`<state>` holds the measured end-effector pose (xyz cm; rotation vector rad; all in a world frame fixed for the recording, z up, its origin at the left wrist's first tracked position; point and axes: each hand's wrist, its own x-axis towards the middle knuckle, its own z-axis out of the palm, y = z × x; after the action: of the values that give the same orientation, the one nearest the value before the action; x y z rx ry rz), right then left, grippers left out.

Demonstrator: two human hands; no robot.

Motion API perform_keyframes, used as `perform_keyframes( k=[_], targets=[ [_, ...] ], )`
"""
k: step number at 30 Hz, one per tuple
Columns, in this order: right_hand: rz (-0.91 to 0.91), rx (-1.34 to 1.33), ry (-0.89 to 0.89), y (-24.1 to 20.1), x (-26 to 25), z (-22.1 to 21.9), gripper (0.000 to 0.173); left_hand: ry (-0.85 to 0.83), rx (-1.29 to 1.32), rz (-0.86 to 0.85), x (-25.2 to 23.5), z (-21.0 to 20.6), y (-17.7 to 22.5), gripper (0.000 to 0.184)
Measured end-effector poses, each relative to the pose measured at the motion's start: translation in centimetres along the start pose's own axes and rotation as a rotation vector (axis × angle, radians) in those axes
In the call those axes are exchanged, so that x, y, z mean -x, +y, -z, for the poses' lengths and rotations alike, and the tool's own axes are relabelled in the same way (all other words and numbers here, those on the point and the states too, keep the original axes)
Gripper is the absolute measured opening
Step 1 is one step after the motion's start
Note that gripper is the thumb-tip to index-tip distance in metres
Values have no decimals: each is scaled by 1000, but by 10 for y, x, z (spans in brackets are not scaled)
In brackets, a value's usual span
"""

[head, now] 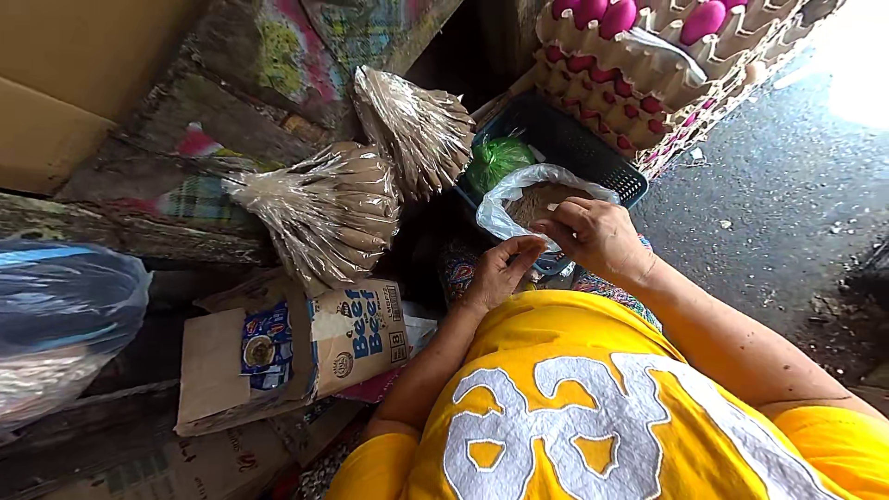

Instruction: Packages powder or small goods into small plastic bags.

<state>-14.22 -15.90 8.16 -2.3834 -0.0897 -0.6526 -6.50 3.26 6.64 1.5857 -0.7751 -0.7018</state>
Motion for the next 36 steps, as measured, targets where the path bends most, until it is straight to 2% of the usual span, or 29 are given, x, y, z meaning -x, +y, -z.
perform_keyframes(
  k=[3, 7, 11, 13, 15, 16, 20, 28, 31, 36],
  targets=[
    [26, 84, 9, 0, 3, 0, 40, 8, -29, 65, -1, -5, 4, 29],
    [6, 24, -21, 1, 3, 2, 38, 65, -128, 6, -5, -8, 2, 18],
    [-35, -121, 3, 9, 1, 11, 41, 24, -2, 16, -6, -6, 2, 13],
    [-23, -182, 23, 12, 1, 12, 39, -20, 156, 52, -6, -4, 2, 19],
    [-8, -212, 16, 12, 1, 10, 38, -72, 285, 97, -6, -1, 1, 37],
    [-5, -220, 9, 11, 1, 8, 37, -82, 312, 121, -6, -1, 1, 41],
    [7, -208, 16, 8, 0, 4, 34, -67, 287, 103, -4, -3, 1, 19],
    [53, -219, 45, 6, -3, 14, 31, 49, 278, 104, 2, 3, -3, 8],
    [58, -250, 39, 6, -2, 12, 29, 60, 193, 81, 4, 5, -4, 6],
    [40, -224, 51, 5, -3, 10, 32, 73, 109, 74, 5, 5, -7, 23]
  ],
)
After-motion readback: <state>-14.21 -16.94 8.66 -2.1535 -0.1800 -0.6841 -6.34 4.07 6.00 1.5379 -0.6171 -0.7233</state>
